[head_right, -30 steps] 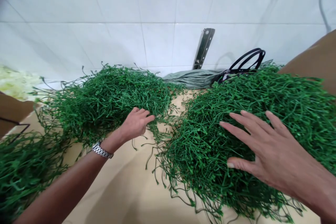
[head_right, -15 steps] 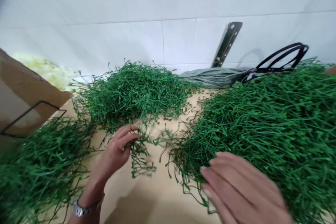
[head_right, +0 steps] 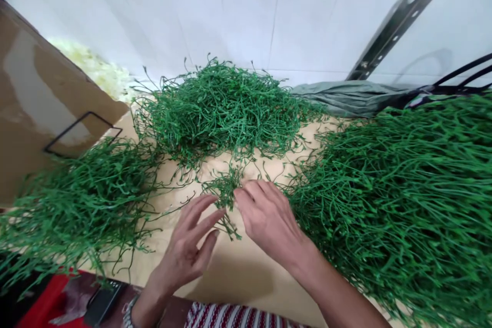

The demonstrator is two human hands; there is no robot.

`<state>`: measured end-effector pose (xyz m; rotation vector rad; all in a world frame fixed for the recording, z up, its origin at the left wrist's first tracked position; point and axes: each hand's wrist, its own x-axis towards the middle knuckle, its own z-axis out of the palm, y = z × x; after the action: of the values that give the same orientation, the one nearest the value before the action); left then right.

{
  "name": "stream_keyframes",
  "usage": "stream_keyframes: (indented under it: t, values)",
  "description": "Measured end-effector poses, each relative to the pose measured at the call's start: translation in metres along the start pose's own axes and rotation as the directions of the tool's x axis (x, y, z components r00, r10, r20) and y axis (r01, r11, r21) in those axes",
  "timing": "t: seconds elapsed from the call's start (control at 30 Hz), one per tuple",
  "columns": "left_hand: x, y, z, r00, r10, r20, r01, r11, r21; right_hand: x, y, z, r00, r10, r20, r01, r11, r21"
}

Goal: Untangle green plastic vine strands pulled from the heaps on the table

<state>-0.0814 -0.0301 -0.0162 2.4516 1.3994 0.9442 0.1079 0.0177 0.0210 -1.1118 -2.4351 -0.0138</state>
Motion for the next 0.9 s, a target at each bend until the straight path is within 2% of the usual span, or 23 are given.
stream_keyframes:
  t: [0.13,0.23,0.33,0.4,0.5,0.53,0.6,0.67,0.73,0.8,0.9]
  values:
    - [-0.006,0.008,0.015,0.984,0.028,0.176,-0.020,0.999,-0.046,0.033,0.000,0.018,0.993,0.052,0.102,-0.040,0.992,-0.118]
    - [-0.015,0.012,0.024,0.956,0.045,0.291,-0.025,0.997,-0.071,0.048,0.006,0.034,0.962,0.158,0.223,-0.126,0.980,-0.154]
    - [-0.021,0.013,0.026,0.954,0.031,0.300,-0.018,0.999,-0.048,0.049,0.013,0.048,0.928,0.234,0.291,-0.208,0.971,-0.118]
    - [-0.021,0.012,0.026,0.959,0.008,0.284,-0.001,1.000,-0.023,0.045,0.016,0.052,0.930,0.234,0.283,-0.221,0.972,-0.080]
    - [-0.017,0.009,0.024,0.955,-0.012,0.297,0.017,1.000,-0.011,0.041,0.020,0.045,0.948,0.227,0.223,-0.230,0.973,-0.017]
    - [-0.016,0.008,0.023,0.951,-0.019,0.308,0.021,1.000,-0.004,0.041,0.021,0.041,0.961,0.220,0.167,-0.227,0.973,0.026]
    - [-0.012,0.005,0.022,0.944,-0.037,0.328,0.031,0.999,0.023,0.042,0.023,0.029,0.980,0.198,-0.021,-0.191,0.967,0.168]
    - [-0.009,0.002,0.021,0.945,-0.061,0.320,0.047,0.998,0.053,0.044,0.025,0.018,0.950,0.197,-0.244,-0.112,0.940,0.322]
    - [-0.006,-0.001,0.020,0.957,-0.067,0.284,0.056,0.997,0.046,0.044,0.026,0.009,0.899,0.218,-0.379,-0.055,0.916,0.396]
    - [-0.004,-0.003,0.018,0.972,-0.045,0.232,0.052,0.998,-0.021,0.043,0.028,0.004,0.882,0.215,-0.418,-0.028,0.912,0.410]
    - [0.002,-0.004,0.006,0.997,-0.059,0.059,0.071,0.975,-0.213,0.038,0.029,0.004,0.907,0.169,-0.386,0.004,0.912,0.410]
